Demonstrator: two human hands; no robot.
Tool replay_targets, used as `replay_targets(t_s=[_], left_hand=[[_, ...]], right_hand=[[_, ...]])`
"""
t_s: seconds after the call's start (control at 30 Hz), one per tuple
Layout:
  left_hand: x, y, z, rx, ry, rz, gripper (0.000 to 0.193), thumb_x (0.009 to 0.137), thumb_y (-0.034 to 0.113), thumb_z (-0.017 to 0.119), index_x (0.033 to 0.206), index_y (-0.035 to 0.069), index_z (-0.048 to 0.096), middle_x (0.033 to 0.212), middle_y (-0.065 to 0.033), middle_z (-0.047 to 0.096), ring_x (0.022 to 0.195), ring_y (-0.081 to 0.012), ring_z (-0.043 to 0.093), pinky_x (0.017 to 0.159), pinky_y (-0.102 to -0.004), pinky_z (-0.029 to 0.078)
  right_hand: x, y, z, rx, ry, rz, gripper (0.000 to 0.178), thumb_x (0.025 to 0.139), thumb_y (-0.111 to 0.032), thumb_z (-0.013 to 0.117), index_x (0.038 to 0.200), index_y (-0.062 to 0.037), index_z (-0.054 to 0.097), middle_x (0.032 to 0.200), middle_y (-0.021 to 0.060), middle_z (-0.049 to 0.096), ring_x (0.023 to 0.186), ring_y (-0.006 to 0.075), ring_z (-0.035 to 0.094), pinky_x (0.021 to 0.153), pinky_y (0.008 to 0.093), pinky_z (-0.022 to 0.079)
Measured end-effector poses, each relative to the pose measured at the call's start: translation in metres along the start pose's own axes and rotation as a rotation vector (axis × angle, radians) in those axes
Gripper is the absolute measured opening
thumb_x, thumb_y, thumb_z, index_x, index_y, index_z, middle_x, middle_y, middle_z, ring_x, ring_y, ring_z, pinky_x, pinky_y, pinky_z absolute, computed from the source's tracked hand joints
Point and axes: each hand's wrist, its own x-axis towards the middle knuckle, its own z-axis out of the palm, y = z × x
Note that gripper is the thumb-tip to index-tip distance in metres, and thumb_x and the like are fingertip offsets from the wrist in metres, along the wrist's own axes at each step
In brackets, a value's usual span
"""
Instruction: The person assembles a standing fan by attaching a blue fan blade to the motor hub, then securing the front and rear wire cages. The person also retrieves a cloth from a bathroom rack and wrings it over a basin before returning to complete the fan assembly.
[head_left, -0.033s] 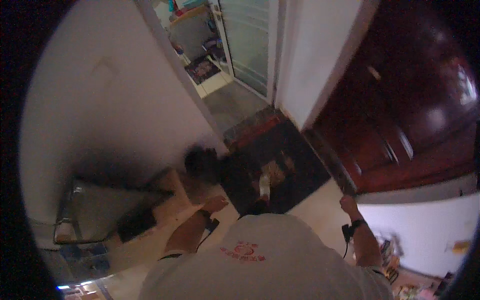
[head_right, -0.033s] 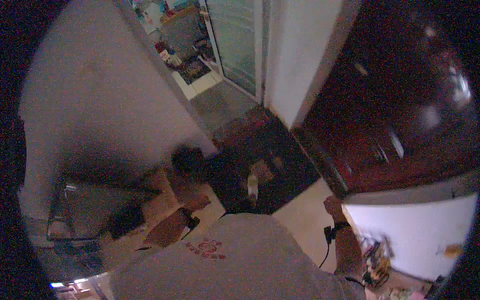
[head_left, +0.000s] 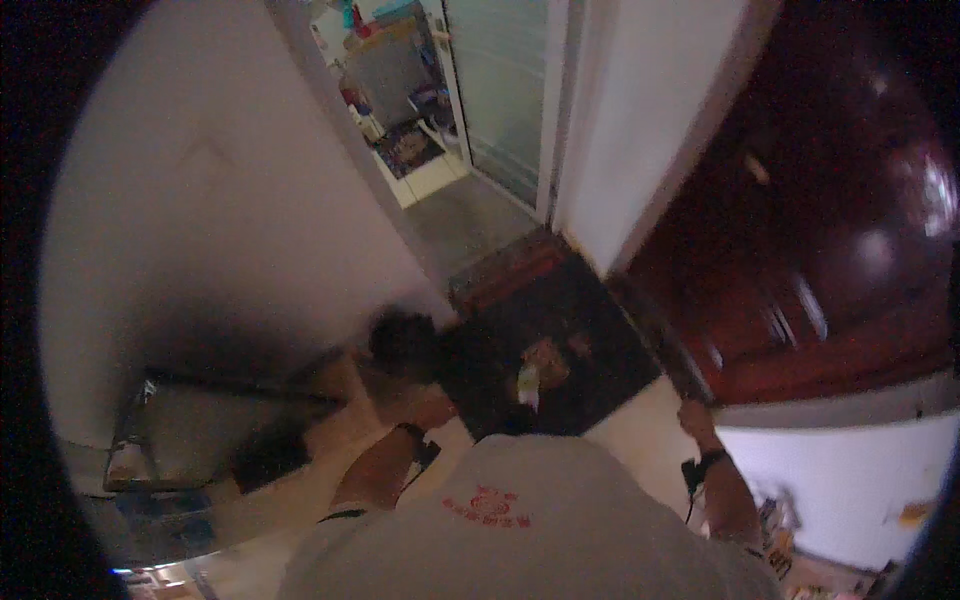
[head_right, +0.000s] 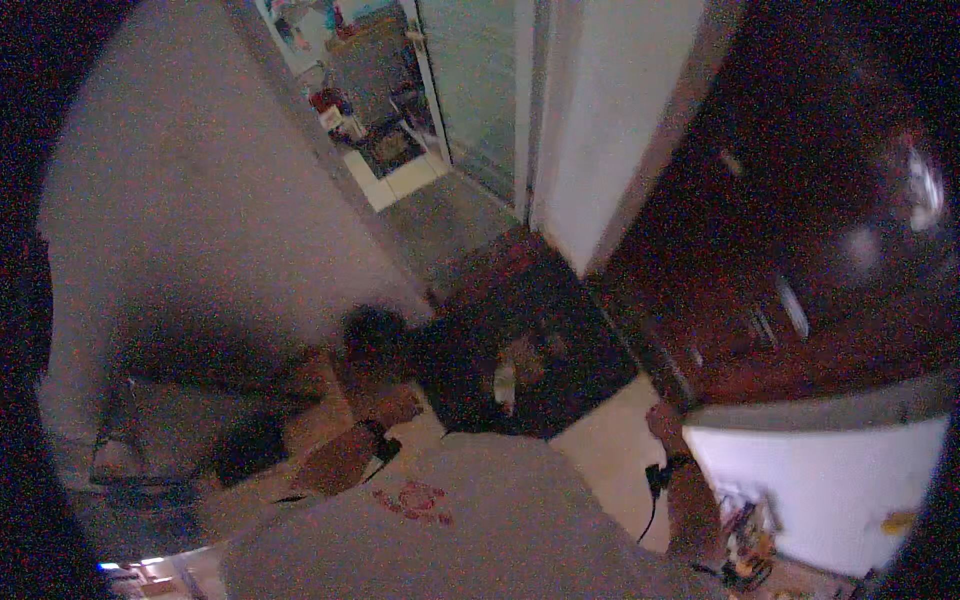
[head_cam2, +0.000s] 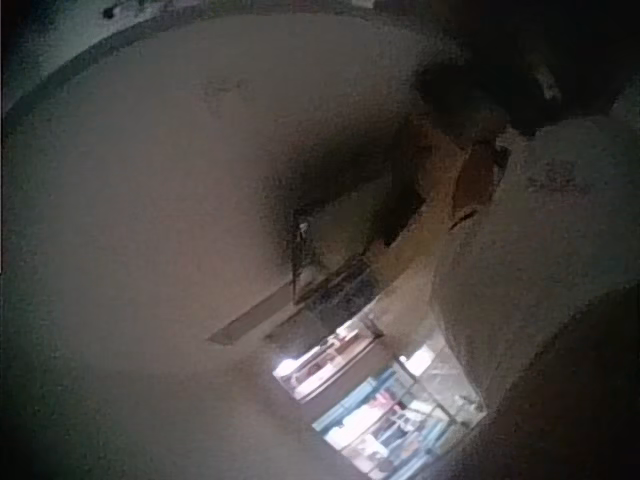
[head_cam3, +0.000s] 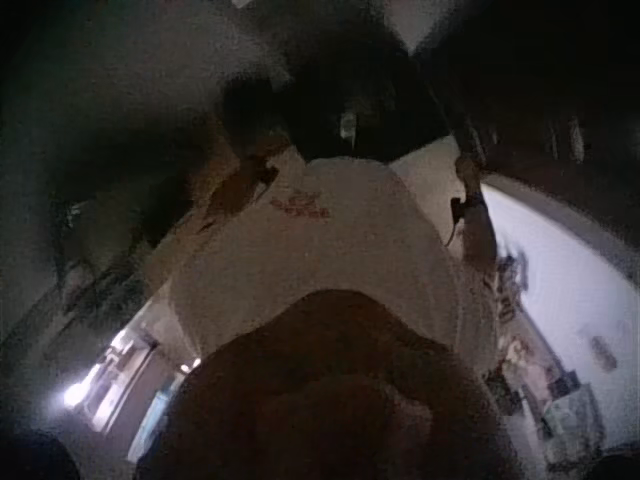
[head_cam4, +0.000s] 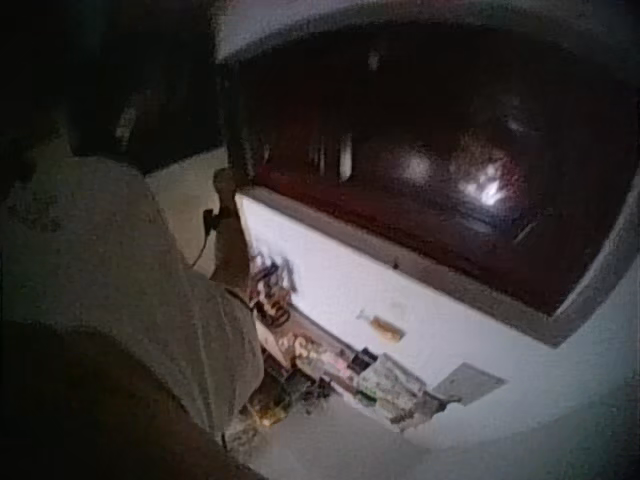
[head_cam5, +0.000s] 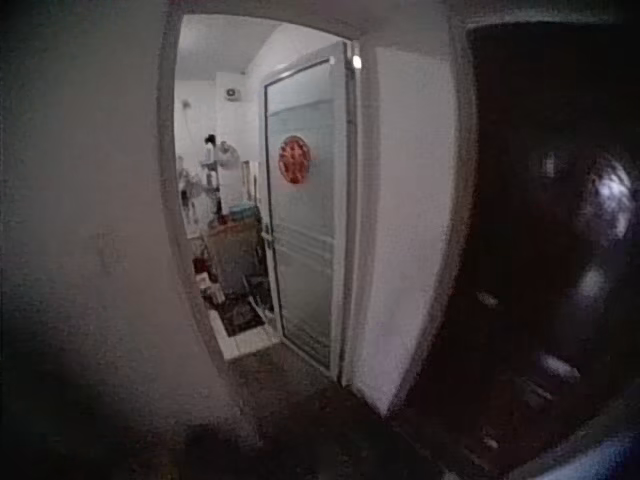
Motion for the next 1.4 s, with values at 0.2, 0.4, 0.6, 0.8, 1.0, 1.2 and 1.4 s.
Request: replay_targets(t_s=[0.2, 0.4, 0.6, 0.8, 1.0, 1.2, 1.4], left_hand=[[0.185, 0.134, -0.120, -0.011, 0.030, 0.094, 0.032, 0.091, 0.027, 0.060, 0.110, 0.001, 0.066, 0.102, -0.0202, 0.069, 0.099, -0.0404, 0.065, 0.085, -0.0469, 0.052], [0.335, 0.237, -0.271, -0.029, 0.049, 0.148, 0.033, 0.090, 0.026, 0.061, 0.111, 0.000, 0.066, 0.105, -0.0234, 0.069, 0.101, -0.0428, 0.065, 0.087, -0.0491, 0.050], [0.456, 0.182, -0.351, 0.014, 0.008, -0.186, 0.035, 0.088, 0.026, 0.065, 0.114, 0.001, 0.067, 0.109, -0.0232, 0.069, 0.102, -0.0407, 0.065, 0.087, -0.0483, 0.051], [0.507, 0.064, -0.427, -0.037, 0.113, -0.538, 0.037, 0.090, 0.028, 0.064, 0.116, 0.002, 0.067, 0.113, -0.0228, 0.069, 0.106, -0.0394, 0.065, 0.091, -0.0475, 0.052], [0.584, -0.051, -0.529, -0.106, 0.029, -0.757, 0.040, 0.090, 0.026, 0.060, 0.121, 0.002, 0.065, 0.125, -0.0228, 0.064, 0.117, -0.0394, 0.061, 0.097, -0.0468, 0.050], [0.674, -0.149, -0.678, -0.191, 0.263, -0.496, 0.034, 0.088, 0.026, 0.061, 0.108, -0.001, 0.069, 0.105, -0.0238, 0.070, 0.101, -0.0414, 0.066, 0.088, -0.0483, 0.053], [0.768, -0.225, -0.851, 0.057, 0.013, -0.375, 0.034, 0.086, 0.029, 0.059, 0.090, -0.002, 0.073, 0.099, -0.0263, 0.069, 0.095, -0.0415, 0.067, 0.087, -0.0490, 0.052]], right_hand=[[0.169, -0.049, -0.103, 0.398, -0.181, 0.309, 0.030, 0.086, -0.023, 0.067, 0.104, 0.0007, 0.067, 0.100, 0.0215, 0.070, 0.092, 0.0356, 0.068, 0.081, 0.0431, 0.055], [0.387, -0.105, -0.144, 0.318, -0.281, 0.188, 0.037, 0.087, -0.022, 0.067, 0.116, 0.0013, 0.063, 0.106, 0.0212, 0.070, 0.099, 0.0339, 0.068, 0.087, 0.0428, 0.053], [0.635, -0.158, -0.162, 0.050, -0.439, -0.078, 0.042, 0.089, -0.029, 0.065, 0.122, -0.0017, 0.063, 0.123, 0.0225, 0.064, 0.117, 0.0401, 0.060, 0.101, 0.0467, 0.047], [0.871, -0.313, -0.184, -0.095, -0.515, -0.244, 0.040, 0.091, -0.029, 0.064, 0.121, -0.0031, 0.064, 0.120, 0.0219, 0.066, 0.113, 0.0402, 0.062, 0.098, 0.0468, 0.048], [1.034, -0.494, -0.159, -0.005, -0.579, -0.485, 0.038, 0.091, -0.023, 0.063, 0.123, -0.0016, 0.061, 0.115, 0.0233, 0.067, 0.108, 0.0406, 0.064, 0.092, 0.0475, 0.051], [1.152, -0.623, -0.150, -0.060, -0.610, -0.454, 0.042, 0.090, -0.026, 0.068, 0.125, -0.0027, 0.061, 0.118, 0.0239, 0.066, 0.107, 0.0414, 0.064, 0.093, 0.0499, 0.052], [1.261, -0.729, -0.178, 0.058, -0.600, -0.324, 0.049, 0.090, -0.029, 0.067, 0.130, -0.0029, 0.059, 0.121, 0.0230, 0.066, 0.112, 0.0418, 0.063, 0.096, 0.0494, 0.051]])
